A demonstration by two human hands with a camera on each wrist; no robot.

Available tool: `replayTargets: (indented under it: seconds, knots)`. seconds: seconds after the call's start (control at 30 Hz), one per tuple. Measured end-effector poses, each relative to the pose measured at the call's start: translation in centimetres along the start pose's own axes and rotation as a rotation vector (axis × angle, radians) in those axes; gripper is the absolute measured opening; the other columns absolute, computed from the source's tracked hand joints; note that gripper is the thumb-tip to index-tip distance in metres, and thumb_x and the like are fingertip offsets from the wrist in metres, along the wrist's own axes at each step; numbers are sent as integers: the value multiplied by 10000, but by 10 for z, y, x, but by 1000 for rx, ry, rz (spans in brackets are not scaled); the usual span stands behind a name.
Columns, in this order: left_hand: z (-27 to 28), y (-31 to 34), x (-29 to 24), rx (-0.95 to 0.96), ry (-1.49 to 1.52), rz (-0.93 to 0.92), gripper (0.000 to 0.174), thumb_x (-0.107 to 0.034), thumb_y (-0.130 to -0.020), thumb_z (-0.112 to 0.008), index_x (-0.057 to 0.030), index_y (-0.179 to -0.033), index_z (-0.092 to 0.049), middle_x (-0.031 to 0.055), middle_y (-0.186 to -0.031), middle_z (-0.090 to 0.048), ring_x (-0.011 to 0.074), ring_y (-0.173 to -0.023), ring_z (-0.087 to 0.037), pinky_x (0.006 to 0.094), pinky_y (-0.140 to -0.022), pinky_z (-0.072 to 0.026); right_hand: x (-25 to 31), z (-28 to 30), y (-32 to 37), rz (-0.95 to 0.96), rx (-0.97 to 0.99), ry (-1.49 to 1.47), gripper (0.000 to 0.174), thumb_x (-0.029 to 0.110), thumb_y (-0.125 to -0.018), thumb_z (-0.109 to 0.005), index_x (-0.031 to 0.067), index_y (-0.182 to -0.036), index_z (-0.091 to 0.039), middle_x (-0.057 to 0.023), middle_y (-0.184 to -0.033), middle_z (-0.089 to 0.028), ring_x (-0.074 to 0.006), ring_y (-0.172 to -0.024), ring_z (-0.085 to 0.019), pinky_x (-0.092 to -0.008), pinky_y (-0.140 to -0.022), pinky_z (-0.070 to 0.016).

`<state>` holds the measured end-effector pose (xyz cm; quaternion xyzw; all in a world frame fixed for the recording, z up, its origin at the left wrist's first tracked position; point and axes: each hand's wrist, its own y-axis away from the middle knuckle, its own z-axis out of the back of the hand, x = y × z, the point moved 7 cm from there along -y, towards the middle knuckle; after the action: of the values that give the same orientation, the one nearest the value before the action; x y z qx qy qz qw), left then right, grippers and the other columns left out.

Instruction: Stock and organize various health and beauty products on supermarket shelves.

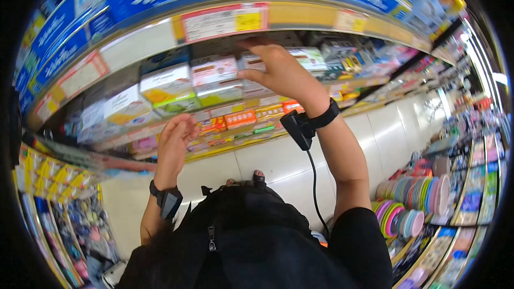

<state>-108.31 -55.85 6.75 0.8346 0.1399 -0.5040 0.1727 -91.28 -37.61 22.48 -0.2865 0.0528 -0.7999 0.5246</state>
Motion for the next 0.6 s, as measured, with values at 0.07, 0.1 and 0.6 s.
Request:
replayTargets:
  seconds: [0.07, 0.1, 0.6]
  knots:
    - [-5, -4, 14, 69, -8, 22, 239, -157, -1004, -502, -29, -1189, -585, 77, -1087, -647, 138, -949, -619, 276, -842, -495, -11, 10, 22, -25, -87, 31, 505, 211, -814, -754, 44, -1255, -574, -178, -1190, -603, -357, -1137, -552, -398, -968, -444]
    - [-8, -5, 22, 94, -9, 33, 237, -157, -1003, -504, -30, -1185, -587, 72, -1080, -647, 137, -947, -617, 279, -845, -495, -15, 12, 35, -58, -106, 53, 505, 211, -814, -754, 44, -1255, -574, -178, -1190, -603, -357, -1137, -552, -398, -968, -444]
    - [-141, -2, 121, 403, -146, 290, 230, -172, -994, -527, -35, -1167, -592, 51, -1053, -651, 124, -922, -620, 260, -829, -483, -78, 81, 229, -238, -441, 107, 304, 68, -849, -663, 41, -1148, -616, -145, -1201, -586, -340, -1145, -533, -409, -970, -440]
